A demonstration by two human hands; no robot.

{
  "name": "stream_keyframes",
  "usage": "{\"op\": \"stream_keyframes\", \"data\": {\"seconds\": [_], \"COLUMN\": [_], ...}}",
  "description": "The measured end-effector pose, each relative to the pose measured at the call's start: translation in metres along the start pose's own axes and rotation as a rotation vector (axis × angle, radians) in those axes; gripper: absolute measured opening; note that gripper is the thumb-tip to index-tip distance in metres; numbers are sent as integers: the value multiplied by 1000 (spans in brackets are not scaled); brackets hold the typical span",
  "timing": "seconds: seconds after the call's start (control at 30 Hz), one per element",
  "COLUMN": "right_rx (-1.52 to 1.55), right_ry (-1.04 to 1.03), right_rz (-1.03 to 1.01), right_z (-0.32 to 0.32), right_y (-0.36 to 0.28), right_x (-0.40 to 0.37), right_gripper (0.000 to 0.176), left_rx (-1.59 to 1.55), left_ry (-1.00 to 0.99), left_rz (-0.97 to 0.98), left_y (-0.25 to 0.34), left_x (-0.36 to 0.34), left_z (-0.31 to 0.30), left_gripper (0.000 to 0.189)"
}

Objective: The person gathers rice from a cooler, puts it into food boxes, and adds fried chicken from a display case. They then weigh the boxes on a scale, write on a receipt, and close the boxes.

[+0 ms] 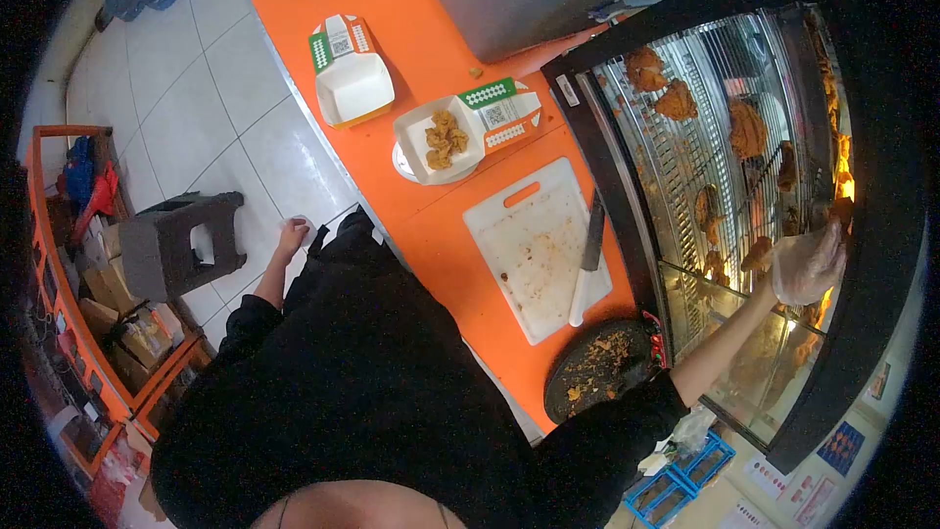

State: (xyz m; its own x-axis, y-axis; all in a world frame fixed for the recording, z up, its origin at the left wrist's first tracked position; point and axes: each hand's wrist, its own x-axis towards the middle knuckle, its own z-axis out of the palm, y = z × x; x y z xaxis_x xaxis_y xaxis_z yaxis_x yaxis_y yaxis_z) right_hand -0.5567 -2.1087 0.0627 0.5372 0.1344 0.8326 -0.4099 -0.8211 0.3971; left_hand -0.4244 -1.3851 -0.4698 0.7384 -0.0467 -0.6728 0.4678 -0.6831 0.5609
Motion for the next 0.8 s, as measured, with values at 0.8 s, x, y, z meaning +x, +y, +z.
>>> {"op": "stream_keyframes", "data": {"seconds": [0.8], "right_rx": [883], "right_ry": [-490], "right_rz": [534], "right_z": [21], "right_y": [-450], "right_x": [-92], "right_gripper": [20], "left_rx": [-187], "left_ry": [45], "left_rz": [-30], "left_y": [-27], "left_x": [12], "left_z": [-16], "left_gripper": [38]}}
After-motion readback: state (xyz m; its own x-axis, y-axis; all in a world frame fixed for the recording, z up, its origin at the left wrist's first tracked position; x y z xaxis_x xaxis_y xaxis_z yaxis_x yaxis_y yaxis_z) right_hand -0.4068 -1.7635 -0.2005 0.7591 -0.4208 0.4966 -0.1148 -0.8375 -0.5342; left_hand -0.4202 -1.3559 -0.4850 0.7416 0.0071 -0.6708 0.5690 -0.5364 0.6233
